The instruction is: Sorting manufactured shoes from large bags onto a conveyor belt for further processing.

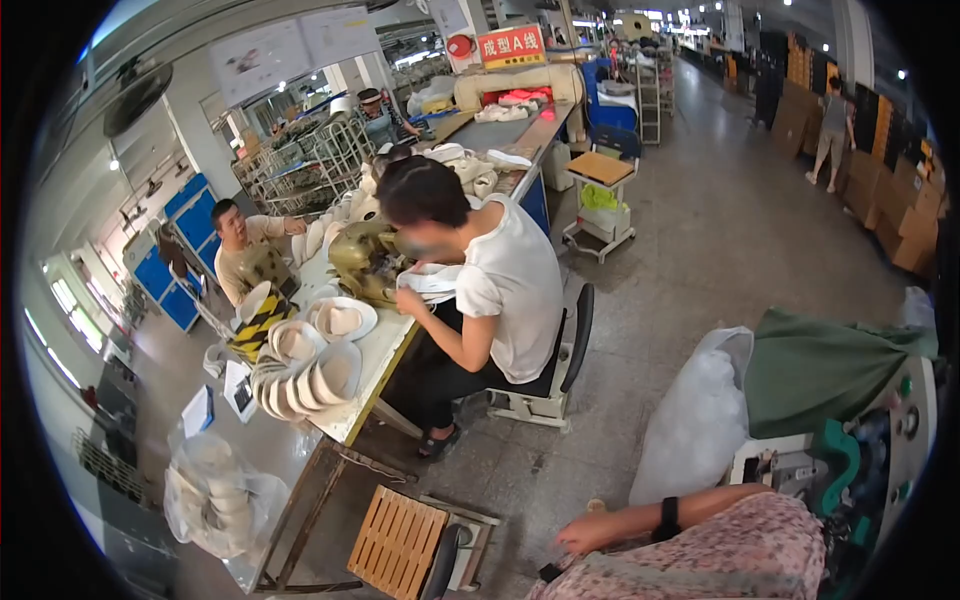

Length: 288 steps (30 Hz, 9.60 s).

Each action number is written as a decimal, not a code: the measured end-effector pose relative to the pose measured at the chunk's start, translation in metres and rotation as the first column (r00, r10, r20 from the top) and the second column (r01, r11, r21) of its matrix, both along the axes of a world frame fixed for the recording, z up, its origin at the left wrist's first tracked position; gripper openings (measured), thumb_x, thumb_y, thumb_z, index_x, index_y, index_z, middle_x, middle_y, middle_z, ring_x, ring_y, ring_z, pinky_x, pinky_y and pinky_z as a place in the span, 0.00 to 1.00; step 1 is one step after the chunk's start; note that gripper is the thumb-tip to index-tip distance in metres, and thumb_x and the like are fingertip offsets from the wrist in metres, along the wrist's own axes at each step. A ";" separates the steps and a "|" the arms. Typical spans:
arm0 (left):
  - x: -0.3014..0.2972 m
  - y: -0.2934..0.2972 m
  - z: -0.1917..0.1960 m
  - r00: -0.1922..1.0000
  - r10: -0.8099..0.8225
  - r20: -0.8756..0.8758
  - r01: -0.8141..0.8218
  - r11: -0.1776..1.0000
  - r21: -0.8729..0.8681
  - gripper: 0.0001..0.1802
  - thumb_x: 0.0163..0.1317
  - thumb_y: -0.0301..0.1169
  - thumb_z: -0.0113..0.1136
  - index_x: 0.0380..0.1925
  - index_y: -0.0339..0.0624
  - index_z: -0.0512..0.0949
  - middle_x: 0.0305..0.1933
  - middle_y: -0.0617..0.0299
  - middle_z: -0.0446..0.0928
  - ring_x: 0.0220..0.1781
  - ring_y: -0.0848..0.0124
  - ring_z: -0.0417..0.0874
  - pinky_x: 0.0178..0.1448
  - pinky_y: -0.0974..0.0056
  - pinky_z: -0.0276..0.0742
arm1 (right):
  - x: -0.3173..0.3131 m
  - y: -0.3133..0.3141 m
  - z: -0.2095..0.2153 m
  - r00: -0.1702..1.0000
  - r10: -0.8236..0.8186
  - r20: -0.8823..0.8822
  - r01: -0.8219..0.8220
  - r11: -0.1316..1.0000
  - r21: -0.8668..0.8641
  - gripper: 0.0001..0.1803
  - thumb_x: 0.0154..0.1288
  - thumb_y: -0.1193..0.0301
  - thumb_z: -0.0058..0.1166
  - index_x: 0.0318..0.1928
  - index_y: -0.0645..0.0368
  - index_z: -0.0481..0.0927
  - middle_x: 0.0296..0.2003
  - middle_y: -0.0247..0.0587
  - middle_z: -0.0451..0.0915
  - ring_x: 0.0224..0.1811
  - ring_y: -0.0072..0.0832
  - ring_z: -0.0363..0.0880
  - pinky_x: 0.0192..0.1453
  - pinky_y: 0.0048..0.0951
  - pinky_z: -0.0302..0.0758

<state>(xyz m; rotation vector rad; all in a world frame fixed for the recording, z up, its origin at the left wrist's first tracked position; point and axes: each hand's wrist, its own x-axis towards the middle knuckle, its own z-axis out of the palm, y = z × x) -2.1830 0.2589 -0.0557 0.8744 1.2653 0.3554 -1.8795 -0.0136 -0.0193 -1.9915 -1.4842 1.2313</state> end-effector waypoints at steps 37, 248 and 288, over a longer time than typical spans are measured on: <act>1.012 -0.288 0.087 0.444 -0.880 0.165 0.863 0.470 0.184 0.16 0.71 0.33 0.46 0.52 0.34 0.72 0.44 0.57 0.80 0.45 0.71 0.82 0.52 0.68 0.77 | 0.723 -0.373 0.021 0.559 -0.826 -0.072 0.823 0.563 -0.069 0.20 0.61 0.62 0.53 0.49 0.62 0.78 0.35 0.53 0.82 0.37 0.45 0.82 0.42 0.37 0.77; 1.812 0.544 0.072 0.560 0.228 -0.796 0.714 0.355 0.604 0.47 0.51 0.62 0.58 0.65 0.44 0.63 0.68 0.41 0.58 0.69 0.43 0.57 0.68 0.44 0.53 | 1.763 1.041 0.028 0.344 0.296 0.891 -0.499 0.861 -0.093 0.72 0.27 0.56 0.79 0.73 0.37 0.44 0.73 0.51 0.42 0.71 0.61 0.48 0.61 0.76 0.55; 1.773 0.478 0.126 0.654 0.223 -0.723 0.633 0.362 0.684 0.26 0.60 0.43 0.58 0.57 0.45 0.72 0.65 0.46 0.65 0.66 0.50 0.65 0.67 0.52 0.62 | 1.896 0.596 0.339 0.882 0.127 0.453 -0.236 0.953 0.192 0.35 0.52 0.44 0.59 0.47 0.63 0.76 0.27 0.42 0.80 0.21 0.26 0.78 0.23 0.28 0.74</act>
